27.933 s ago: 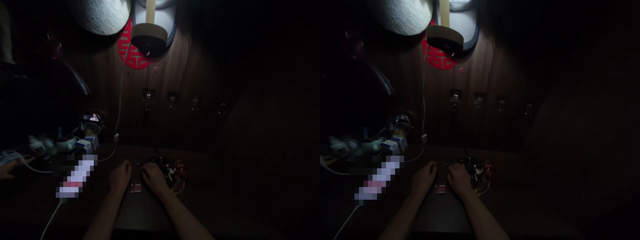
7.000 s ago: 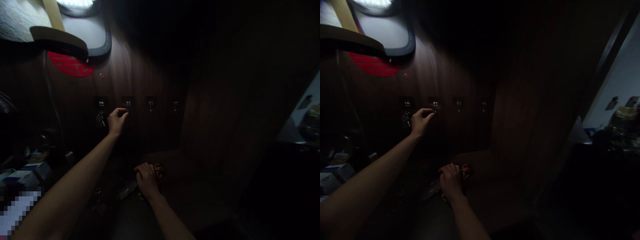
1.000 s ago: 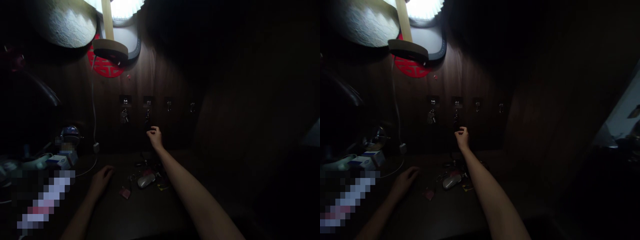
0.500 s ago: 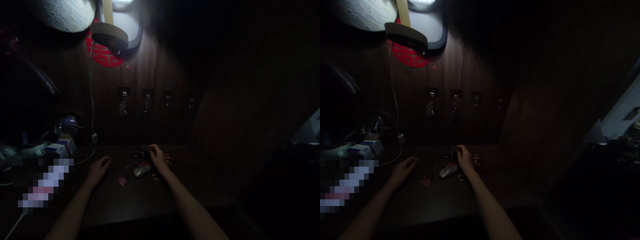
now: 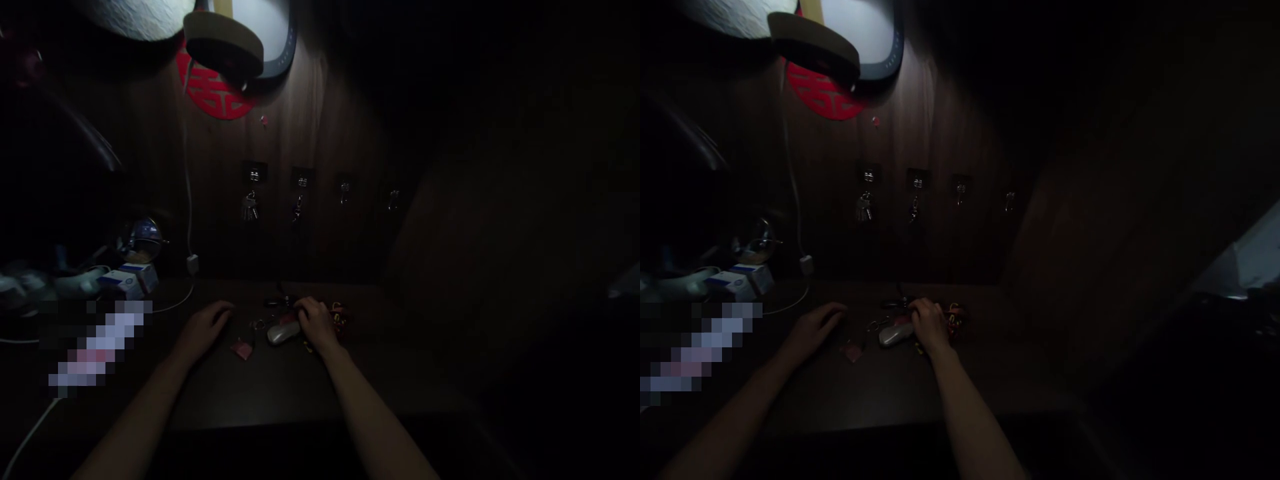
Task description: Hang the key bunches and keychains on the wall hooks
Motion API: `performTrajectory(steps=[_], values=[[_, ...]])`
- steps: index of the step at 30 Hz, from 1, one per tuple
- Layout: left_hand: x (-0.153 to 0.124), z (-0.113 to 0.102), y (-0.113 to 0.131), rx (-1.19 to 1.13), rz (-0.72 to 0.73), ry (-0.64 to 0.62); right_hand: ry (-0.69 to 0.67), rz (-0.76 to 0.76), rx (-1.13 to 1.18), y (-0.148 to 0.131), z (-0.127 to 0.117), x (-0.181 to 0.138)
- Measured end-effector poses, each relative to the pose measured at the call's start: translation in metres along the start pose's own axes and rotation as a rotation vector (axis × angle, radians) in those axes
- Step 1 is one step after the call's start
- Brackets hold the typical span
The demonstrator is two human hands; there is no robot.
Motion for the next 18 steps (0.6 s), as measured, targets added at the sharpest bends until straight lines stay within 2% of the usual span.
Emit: performTrajectory(steps=[6,9,12,18], values=[[0.004,0.016,0.025,0.018,0.130,-0.033,-0.016,-0.013,-0.031,-0.004,0.002,0.001],[0.005,0.028,0.036,0.021,0.187,-0.106,-0.026,-0.026,-0.039,-0.004,0.003,0.002],[0.005,0.036,0.038,0.065,0.200,-0.161,-0.021,-0.032,-0.037,-0.004,0.004,0.002],[0.006,0.038,0.034,0.090,0.155,-0.171,-0.027,-0.082,-0.006,-0.011,0.004,-0.001]])
Point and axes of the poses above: each hand's wrist, its own x-axis towards the middle knuckle, its own z-axis out of the palm, y = z × x, the point moved 2 cm from there along x, towards the middle knuckle, and after that the axes turned 14 degrees about z, right-handed, at the moved point
